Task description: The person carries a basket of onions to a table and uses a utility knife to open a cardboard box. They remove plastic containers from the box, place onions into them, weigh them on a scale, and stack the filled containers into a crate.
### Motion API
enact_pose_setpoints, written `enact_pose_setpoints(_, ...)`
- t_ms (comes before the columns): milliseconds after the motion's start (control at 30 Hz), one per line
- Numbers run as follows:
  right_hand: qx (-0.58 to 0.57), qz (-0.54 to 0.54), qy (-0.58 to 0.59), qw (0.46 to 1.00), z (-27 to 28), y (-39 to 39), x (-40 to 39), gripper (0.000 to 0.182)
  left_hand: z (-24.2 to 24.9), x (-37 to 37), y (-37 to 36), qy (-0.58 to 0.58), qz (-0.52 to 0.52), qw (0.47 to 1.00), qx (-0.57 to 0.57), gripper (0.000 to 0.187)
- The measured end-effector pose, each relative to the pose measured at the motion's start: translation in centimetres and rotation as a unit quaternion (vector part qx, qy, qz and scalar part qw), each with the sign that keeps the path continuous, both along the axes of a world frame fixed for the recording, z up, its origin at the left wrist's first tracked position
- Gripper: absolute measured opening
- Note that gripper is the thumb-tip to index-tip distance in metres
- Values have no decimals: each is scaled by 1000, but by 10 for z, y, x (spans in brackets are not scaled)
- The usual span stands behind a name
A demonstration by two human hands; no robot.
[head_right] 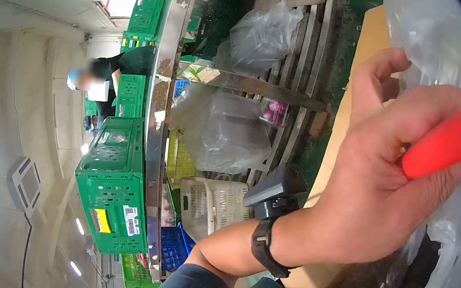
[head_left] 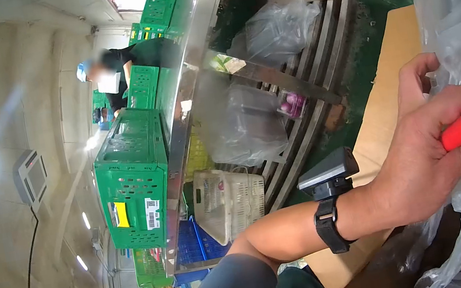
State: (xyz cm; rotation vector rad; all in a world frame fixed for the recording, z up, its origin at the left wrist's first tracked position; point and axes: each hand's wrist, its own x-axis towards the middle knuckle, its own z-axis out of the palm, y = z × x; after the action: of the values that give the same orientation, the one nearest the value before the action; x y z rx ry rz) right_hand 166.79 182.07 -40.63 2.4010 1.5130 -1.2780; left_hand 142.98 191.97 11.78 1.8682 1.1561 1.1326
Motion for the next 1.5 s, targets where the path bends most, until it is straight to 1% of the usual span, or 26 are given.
enact_pose_setpoints(100, 1, -6, 4, 1000, -12, -9, -3, 39, -2, 0, -2, 18, 4, 1000, -4, 34)
enact_pose_setpoints(233, 13, -6, 11, 1000, -18, -19, -6, 39, -3, 5, -5, 8, 24, 999, -39, 35)
enact_pose_setpoints(400, 29, -2, 16, 999, -23, -29, -6, 40, -7, 7, -5, 20, 26, 999, -39, 36)
enact_pose_setpoints(533, 41, 3, 15, 999, -21, -44, -4, 40, -9, 5, -8, -2, 35, 999, -41, 34)
enact_pose_setpoints(633, 62, 10, 14, 998, -3, -63, -2, 41, -15, 8, -8, -55, 46, 997, -33, 34)
enact_pose_setpoints(700, 80, 17, 17, 996, 22, -75, -4, 41, -14, 11, -10, -70, 60, 995, -23, 35)
enact_pose_setpoints(767, 102, 26, 30, 994, 48, -93, -7, 41, -7, 8, -15, -54, 79, 995, -5, 39)
enact_pose_setpoints(800, 112, 32, 40, 992, 64, -101, -9, 41, -1, 1, -15, -31, 90, 995, 2, 40)
enact_pose_setpoints(867, 133, 42, 64, 988, 99, -127, -11, 42, -8, 5, -16, -21, 85, 996, -3, 40)
enact_pose_setpoints(900, 144, 40, 78, 986, 124, -136, -19, 42, -8, 2, -17, -27, 97, 994, 50, 39)
enact_pose_setpoints(933, 150, 28, 88, 984, 153, -146, -24, 42, 7, 3, -24, -2, 114, 993, 27, 37)
enact_pose_setpoints(967, 157, 15, 98, 983, 175, -155, -29, 42, 0, 0, -24, -25, 108, 994, -5, 35)
enact_pose_setpoints(1000, 167, 5, 107, 980, 201, -162, -37, 42, 22, -2, -27, -35, 106, 993, -48, 33)
enact_pose_setpoints(1033, 174, 4, 111, 978, 220, -164, -46, 42, 29, -6, -30, -52, 116, 989, -69, 31)
enact_pose_setpoints(1067, 170, 18, 90, 981, 242, -171, -45, 42, 37, -10, -34, -69, 126, 985, -90, 29)
enact_pose_setpoints(1100, 136, 103, -5, 985, 252, -178, -36, 39, 49, -16, -35, 22, 137, 985, -106, 30)
enact_pose_setpoints(1133, 105, 189, -97, 971, 259, -187, -27, 35, 54, -16, -36, -10, 143, 982, -126, 29)
enact_pose_setpoints(1167, 150, -39, -22, 988, 334, -180, -35, 22, 52, -20, -37, 12, 146, 985, -90, 30)
enact_pose_setpoints(1200, 154, -73, 4, 985, 373, -181, -30, 24, 50, -25, -38, 35, 150, 987, -50, 31)
enact_pose_setpoints(1267, 163, -139, 58, 975, 426, -190, -25, 27, 50, -32, -42, -116, 182, 958, -186, 30)
enact_pose_setpoints(1300, 233, -153, 56, 959, 451, -195, -28, 27, 60, -35, -46, -185, 196, 929, -254, 29)
enact_pose_setpoints(1333, 184, -244, 141, 942, 477, -199, -30, 27, 72, -41, -50, -248, 184, 897, -317, 27)
enact_pose_setpoints(1367, 131, -329, 225, 908, 522, -193, -36, 26, 90, -49, -57, -307, 174, 856, -379, 26)
enact_pose_setpoints(1400, 75, -407, 307, 857, 562, -186, -42, 26, 104, -55, -64, -362, 164, 808, -436, 24)
enact_pose_setpoints(1433, 80, -428, 364, 823, 592, -183, -49, 26, 115, -59, -73, -387, 134, 792, -453, 29)
enact_pose_setpoints(1500, 81, -461, 477, 744, 643, -177, -64, 27, 147, -63, -92, -471, 101, 716, -505, 33)
